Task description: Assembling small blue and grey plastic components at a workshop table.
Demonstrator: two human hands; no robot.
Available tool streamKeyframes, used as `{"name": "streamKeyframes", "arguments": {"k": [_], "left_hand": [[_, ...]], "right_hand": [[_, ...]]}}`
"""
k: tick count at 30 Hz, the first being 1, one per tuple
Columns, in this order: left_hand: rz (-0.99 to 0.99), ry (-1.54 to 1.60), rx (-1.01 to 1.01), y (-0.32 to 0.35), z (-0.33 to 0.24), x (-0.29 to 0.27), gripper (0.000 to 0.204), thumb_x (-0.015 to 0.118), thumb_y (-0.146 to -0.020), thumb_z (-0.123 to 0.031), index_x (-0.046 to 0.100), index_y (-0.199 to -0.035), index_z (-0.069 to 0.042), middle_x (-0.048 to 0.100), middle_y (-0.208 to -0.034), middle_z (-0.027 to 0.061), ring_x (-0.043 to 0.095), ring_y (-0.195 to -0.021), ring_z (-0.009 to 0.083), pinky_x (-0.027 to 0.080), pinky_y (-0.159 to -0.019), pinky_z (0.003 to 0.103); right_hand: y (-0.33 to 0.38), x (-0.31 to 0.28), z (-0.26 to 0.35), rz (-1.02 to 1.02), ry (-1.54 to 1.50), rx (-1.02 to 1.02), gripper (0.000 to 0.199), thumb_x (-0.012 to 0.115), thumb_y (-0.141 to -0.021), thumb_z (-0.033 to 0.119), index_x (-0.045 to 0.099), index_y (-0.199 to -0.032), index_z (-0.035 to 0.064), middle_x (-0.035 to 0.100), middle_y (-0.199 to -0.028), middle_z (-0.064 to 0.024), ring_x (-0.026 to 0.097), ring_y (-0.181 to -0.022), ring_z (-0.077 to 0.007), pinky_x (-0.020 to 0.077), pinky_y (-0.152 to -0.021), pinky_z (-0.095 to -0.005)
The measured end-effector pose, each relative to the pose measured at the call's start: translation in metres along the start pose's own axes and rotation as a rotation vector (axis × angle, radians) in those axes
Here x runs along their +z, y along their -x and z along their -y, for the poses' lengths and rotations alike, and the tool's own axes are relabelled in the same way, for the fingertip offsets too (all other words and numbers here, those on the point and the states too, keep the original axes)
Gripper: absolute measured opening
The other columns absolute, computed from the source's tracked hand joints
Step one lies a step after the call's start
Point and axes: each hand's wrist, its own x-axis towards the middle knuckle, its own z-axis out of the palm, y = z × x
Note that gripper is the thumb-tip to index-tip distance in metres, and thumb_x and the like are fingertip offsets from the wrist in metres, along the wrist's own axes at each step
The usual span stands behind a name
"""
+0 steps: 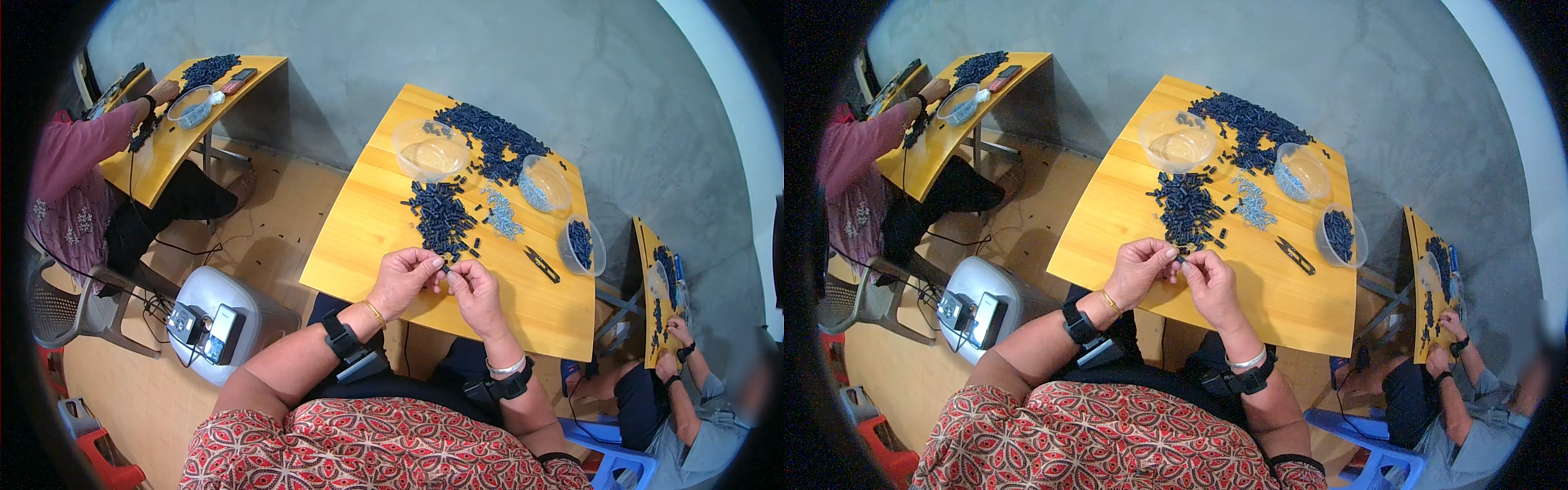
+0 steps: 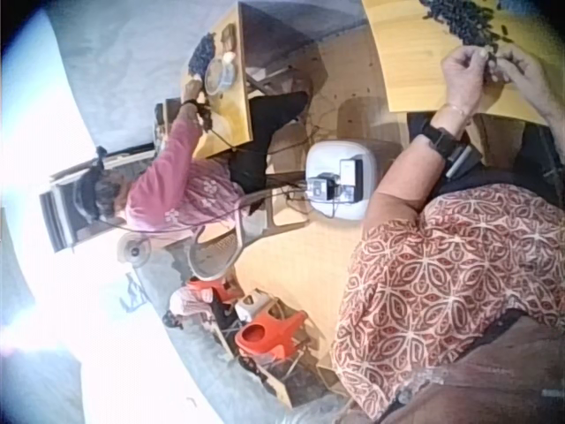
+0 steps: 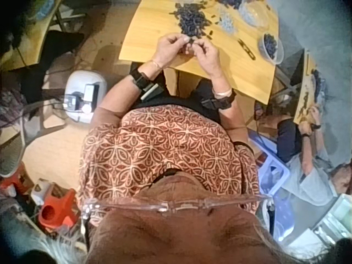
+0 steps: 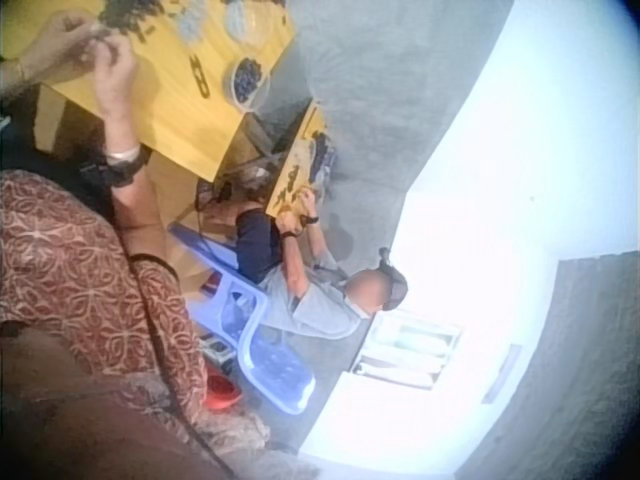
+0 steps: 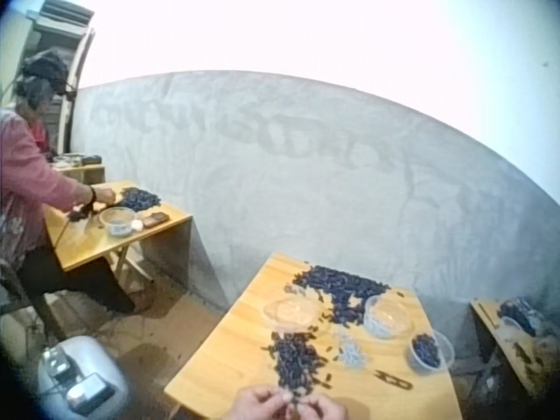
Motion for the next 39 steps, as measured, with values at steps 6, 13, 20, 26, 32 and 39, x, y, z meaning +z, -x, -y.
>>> {"name": "streamKeyframes", "arguments": {"k": [6,13,20,26,32,39], "left_hand": [[-0.02,-0.01,-0.003,0.001,0.0,-0.001,0.011,0.059,-0.084,-0.012,0.059,-0.083,-0.001,0.061,-0.07,0.0048,0.058,-0.059,0.0114,0.05,-0.055,0.023],[-0.02,-0.038,-0.014,-0.002,-0.004,0.0,0.011,0.058,-0.084,-0.011,0.058,-0.082,-0.001,0.061,-0.07,0.0058,0.058,-0.059,0.0121,0.05,-0.055,0.024],[-0.046,-0.269,-0.006,-0.001,-0.004,0.007,0.015,0.057,-0.084,-0.012,0.059,-0.085,0.002,0.059,-0.07,0.0042,0.056,-0.059,0.0104,0.048,-0.054,0.022],[-0.074,-0.091,0.043,0.004,0.005,-0.008,0.017,0.054,-0.087,-0.014,0.06,-0.091,0.001,0.059,-0.071,0.0041,0.053,-0.059,0.0097,0.045,-0.054,0.021],[0.011,0.149,0.006,-0.001,-0.01,0.001,0.029,0.042,-0.093,-0.026,0.055,-0.092,0.0,0.054,-0.072,0.0056,0.05,-0.061,0.015,0.044,-0.058,0.026],[-0.168,0.315,0.213,0.0,-0.016,-0.014,0.031,0.042,-0.093,-0.029,0.055,-0.087,-0.002,0.052,-0.066,0.003,0.047,-0.058,0.0122,0.038,-0.053,0.024]], "right_hand": [[-0.001,0.004,0.011,-0.035,0.278,-0.16,0.005,0.055,-0.081,0.001,0.05,-0.082,0.0004,0.055,-0.069,-0.0082,0.054,-0.058,-0.0164,0.0438,-0.054,-0.0275],[-0.008,0.002,0.013,-0.036,0.503,-0.368,0.008,0.054,-0.077,-0.001,0.047,-0.08,0.0015,0.051,-0.074,-0.014,0.054,-0.065,-0.0301,0.0435,-0.057,-0.0362],[0.001,0.004,0.025,-0.079,0.362,-0.3,0.012,0.056,-0.077,0.001,0.05,-0.088,0.0022,0.051,-0.078,-0.0156,0.052,-0.072,-0.0332,0.0437,-0.062,-0.0373],[-0.001,-0.013,0.013,-0.104,0.48,-0.334,0.01,0.054,-0.078,0.003,0.051,-0.087,0.0018,0.053,-0.08,-0.0158,0.054,-0.078,-0.0333,0.0443,-0.068,-0.0385],[-0.028,-0.17,0.019,-0.686,1.004,-0.375,0.007,0.049,-0.083,0.005,0.055,-0.084,0.0016,0.053,-0.077,-0.0167,0.052,-0.074,-0.0331,0.0417,-0.066,-0.0395],[-0.018,-0.1,0.019,-0.282,0.61,-0.151,0.011,0.056,-0.079,0.007,0.056,-0.088,0.0013,0.058,-0.078,-0.014,0.056,-0.069,-0.0277,0.0455,-0.064,-0.0323]]}}
